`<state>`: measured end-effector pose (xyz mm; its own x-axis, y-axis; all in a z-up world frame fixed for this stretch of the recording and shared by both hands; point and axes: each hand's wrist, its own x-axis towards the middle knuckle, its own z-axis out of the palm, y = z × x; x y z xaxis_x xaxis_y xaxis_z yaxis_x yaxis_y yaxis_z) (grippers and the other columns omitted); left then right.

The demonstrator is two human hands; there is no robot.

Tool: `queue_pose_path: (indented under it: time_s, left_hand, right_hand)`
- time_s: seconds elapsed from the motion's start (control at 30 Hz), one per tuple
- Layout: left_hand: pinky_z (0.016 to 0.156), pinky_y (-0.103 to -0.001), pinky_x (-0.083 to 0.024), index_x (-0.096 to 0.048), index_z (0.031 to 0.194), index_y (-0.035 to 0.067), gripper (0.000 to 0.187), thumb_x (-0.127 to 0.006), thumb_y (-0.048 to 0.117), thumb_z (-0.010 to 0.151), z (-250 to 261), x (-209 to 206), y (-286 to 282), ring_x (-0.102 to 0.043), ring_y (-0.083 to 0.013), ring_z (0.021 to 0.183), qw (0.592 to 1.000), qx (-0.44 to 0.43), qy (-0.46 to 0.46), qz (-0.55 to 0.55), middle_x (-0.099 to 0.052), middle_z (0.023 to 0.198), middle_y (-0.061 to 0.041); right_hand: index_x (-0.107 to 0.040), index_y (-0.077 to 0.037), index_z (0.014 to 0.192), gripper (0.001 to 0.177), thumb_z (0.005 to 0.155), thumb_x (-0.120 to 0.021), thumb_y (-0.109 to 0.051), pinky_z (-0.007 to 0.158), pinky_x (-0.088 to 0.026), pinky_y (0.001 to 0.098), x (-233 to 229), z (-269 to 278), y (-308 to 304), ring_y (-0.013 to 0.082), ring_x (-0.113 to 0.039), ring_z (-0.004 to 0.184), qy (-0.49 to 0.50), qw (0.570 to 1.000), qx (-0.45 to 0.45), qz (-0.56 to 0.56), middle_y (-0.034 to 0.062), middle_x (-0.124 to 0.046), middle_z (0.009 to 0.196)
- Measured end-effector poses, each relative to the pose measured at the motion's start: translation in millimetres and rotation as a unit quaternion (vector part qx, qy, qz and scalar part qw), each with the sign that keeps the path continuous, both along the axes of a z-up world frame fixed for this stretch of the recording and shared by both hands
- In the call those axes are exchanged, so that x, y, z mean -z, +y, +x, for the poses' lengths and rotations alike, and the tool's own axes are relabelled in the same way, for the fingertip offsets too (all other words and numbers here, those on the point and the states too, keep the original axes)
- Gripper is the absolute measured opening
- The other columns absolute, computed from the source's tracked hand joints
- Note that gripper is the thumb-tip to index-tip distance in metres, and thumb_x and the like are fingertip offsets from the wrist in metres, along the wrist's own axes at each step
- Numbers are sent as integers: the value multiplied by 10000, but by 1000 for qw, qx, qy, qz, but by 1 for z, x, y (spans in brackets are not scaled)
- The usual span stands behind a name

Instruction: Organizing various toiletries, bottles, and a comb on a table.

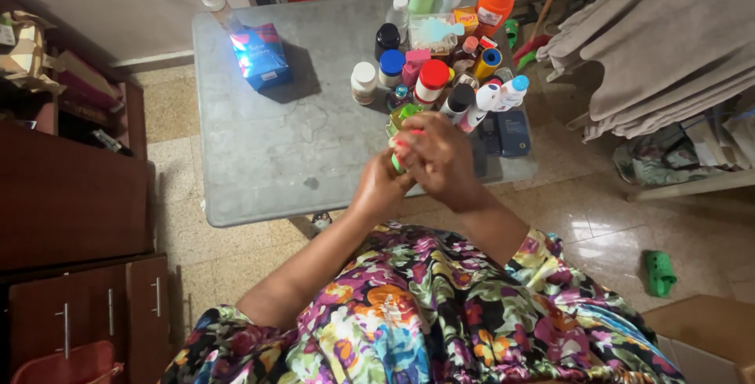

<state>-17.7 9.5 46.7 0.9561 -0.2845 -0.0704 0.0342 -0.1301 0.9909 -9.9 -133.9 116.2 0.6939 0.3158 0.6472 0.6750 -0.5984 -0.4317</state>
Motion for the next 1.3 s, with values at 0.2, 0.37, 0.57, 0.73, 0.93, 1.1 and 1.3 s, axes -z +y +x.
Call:
queue_pose_path:
  time_s: [0.2,0.37,0.57,0.73,0.93,1.1,1.3]
  left_hand:
    - [896,-338,-542,-586,1359,2,595,-685,-72,776,-3,-14,5,-668,-191,996,994,-32,-92,-51,-703,1104,-143]
    - [875,-319,-567,-572,1345,24,577,-655,-60,781,-3,-6,5,-673,-172,1040,996,-21,-11,-91,-694,1165,-119]
    - [905,-325,-543,-580,1346,16,570,-684,-50,790,-1,-3,9,-668,-211,1033,997,-39,-40,-50,-689,1137,-137]
    - [980,-347,-512,-565,1401,19,584,-677,-49,832,-4,-6,13,-653,-245,1102,991,-48,-108,-65,-655,1181,-141]
    - [993,-376,-538,-523,1397,25,603,-620,-38,806,-1,-13,13,-681,-270,1106,992,-43,-98,-60,-646,1167,-149]
    - [900,-371,-544,-538,1316,-1,541,-706,4,802,7,-12,16,-675,-236,1021,998,-11,-61,-1,-699,1108,-178]
    - [889,-338,-570,-606,1258,-21,412,-714,21,863,8,28,16,-694,-151,1024,998,10,-6,-64,-742,1094,-110]
  right_hand:
    - [-696,-46,1033,151,1048,-608,-168,897,-554,394,36,11,-3,308,-688,1005,209,942,69,253,129,-680,1153]
    - [-709,-31,1054,168,985,-643,-170,922,-532,424,1,-5,14,379,-654,1074,62,995,41,67,182,-655,1202]
    - [-703,-17,1075,177,1031,-620,-168,948,-528,392,26,9,12,312,-666,1090,107,986,36,125,160,-683,1167]
    - [-702,-6,1048,211,1066,-570,-170,907,-523,324,68,19,5,186,-676,981,290,866,27,407,90,-726,1034]
    - [-694,-13,982,221,1070,-582,-182,804,-516,263,58,21,4,92,-648,839,335,813,10,477,21,-714,901]
    - [-688,-7,1008,188,1033,-627,-184,723,-497,319,34,13,4,154,-630,822,281,919,63,269,88,-684,938]
    - [-715,-17,1029,190,998,-639,-189,871,-536,392,2,5,18,316,-657,1018,36,999,-3,-10,147,-672,1085]
